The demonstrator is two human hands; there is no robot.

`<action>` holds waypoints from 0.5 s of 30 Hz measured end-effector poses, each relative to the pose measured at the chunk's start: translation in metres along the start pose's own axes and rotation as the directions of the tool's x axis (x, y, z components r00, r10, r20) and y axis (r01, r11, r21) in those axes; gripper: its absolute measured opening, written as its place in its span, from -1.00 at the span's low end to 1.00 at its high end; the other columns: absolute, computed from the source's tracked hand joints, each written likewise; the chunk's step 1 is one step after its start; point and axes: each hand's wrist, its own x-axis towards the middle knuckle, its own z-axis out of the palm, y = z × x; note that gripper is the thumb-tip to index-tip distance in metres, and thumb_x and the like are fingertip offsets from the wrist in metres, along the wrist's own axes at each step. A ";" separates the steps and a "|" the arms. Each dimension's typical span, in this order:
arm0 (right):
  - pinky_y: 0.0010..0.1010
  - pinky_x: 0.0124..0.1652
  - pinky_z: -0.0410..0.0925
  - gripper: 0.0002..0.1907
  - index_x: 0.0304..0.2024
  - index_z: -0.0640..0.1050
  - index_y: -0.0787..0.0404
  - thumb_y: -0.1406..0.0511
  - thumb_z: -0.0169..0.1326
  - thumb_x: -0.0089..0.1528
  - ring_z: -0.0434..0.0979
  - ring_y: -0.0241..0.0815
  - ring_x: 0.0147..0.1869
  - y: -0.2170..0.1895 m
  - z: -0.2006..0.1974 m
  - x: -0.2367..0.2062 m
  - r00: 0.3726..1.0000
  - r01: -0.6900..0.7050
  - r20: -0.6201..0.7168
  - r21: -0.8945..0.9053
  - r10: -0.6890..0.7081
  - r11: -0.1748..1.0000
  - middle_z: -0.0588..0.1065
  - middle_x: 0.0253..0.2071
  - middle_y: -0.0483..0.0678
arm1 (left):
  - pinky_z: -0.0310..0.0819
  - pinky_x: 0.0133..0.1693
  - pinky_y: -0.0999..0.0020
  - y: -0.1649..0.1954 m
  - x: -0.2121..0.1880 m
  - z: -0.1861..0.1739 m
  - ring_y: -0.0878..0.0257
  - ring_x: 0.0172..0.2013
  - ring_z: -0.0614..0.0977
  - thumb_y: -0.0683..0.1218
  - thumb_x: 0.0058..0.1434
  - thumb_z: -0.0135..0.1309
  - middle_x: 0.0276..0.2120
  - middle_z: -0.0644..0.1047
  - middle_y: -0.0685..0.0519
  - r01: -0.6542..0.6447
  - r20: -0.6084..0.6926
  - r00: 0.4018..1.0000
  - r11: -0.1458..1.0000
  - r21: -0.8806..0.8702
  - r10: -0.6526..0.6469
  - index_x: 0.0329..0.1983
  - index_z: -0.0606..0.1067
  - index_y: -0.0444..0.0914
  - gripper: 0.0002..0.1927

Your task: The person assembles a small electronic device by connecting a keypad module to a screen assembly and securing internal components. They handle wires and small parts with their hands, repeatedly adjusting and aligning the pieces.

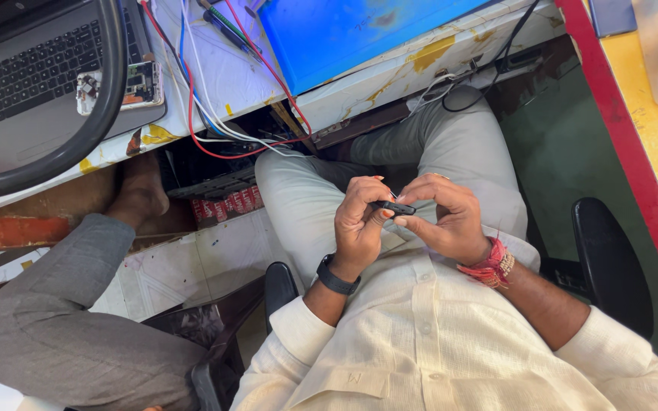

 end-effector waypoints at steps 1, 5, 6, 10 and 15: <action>-0.40 -0.04 0.38 -0.74 -0.18 0.60 0.28 0.40 0.37 0.11 0.58 -0.17 -0.08 0.000 -0.001 0.001 1.000 0.007 0.001 0.005 -0.007 1.000 0.59 -0.18 -0.01 | 0.41 0.28 0.12 0.000 0.000 0.000 0.22 -0.05 0.51 -0.12 0.36 0.17 -0.18 0.52 0.11 -0.001 -0.011 1.000 1.000 0.009 0.001 -0.10 0.49 -0.26 -0.85; -0.33 0.01 0.39 -0.74 -0.20 0.59 0.24 0.37 0.38 0.11 0.60 -0.15 -0.06 -0.002 -0.003 0.003 0.996 0.091 -0.014 -0.116 -0.093 0.989 0.60 -0.18 -0.04 | 0.37 0.34 0.09 0.000 -0.001 0.000 0.21 -0.01 0.52 -0.10 0.37 0.18 -0.17 0.52 0.10 0.003 -0.021 1.000 1.000 -0.026 -0.003 -0.11 0.48 -0.25 -0.84; -0.31 0.02 0.38 -0.74 -0.22 0.58 0.23 0.36 0.39 0.10 0.59 -0.14 -0.06 -0.003 -0.004 0.003 0.992 0.125 -0.011 -0.169 -0.129 0.978 0.60 -0.18 -0.05 | 0.35 0.36 0.08 0.001 -0.001 0.000 0.21 0.01 0.52 -0.09 0.37 0.18 -0.16 0.52 0.10 -0.008 -0.017 1.000 0.999 -0.043 0.007 -0.11 0.48 -0.25 -0.84; -0.29 -0.03 0.39 -0.72 -0.25 0.58 0.21 0.31 0.41 0.06 0.56 -0.11 -0.09 -0.004 -0.008 0.005 0.976 0.204 -0.005 -0.311 -0.217 0.928 0.59 -0.20 -0.08 | 0.26 0.45 0.06 0.002 0.003 0.001 0.20 0.08 0.53 -0.07 0.38 0.19 -0.14 0.54 0.11 -0.025 -0.001 1.000 0.999 -0.034 0.025 -0.12 0.48 -0.24 -0.84; -0.27 -0.08 0.36 -0.73 -0.26 0.59 0.21 0.32 0.41 0.06 0.55 -0.11 -0.12 -0.006 -0.012 0.005 0.947 0.295 0.002 -0.398 -0.321 0.869 0.58 -0.23 -0.09 | 0.17 0.48 0.02 0.005 0.005 0.000 0.19 0.11 0.52 -0.02 0.31 0.24 -0.12 0.56 0.09 0.032 -0.009 0.999 0.991 -0.127 -0.033 -0.07 0.51 -0.27 -0.73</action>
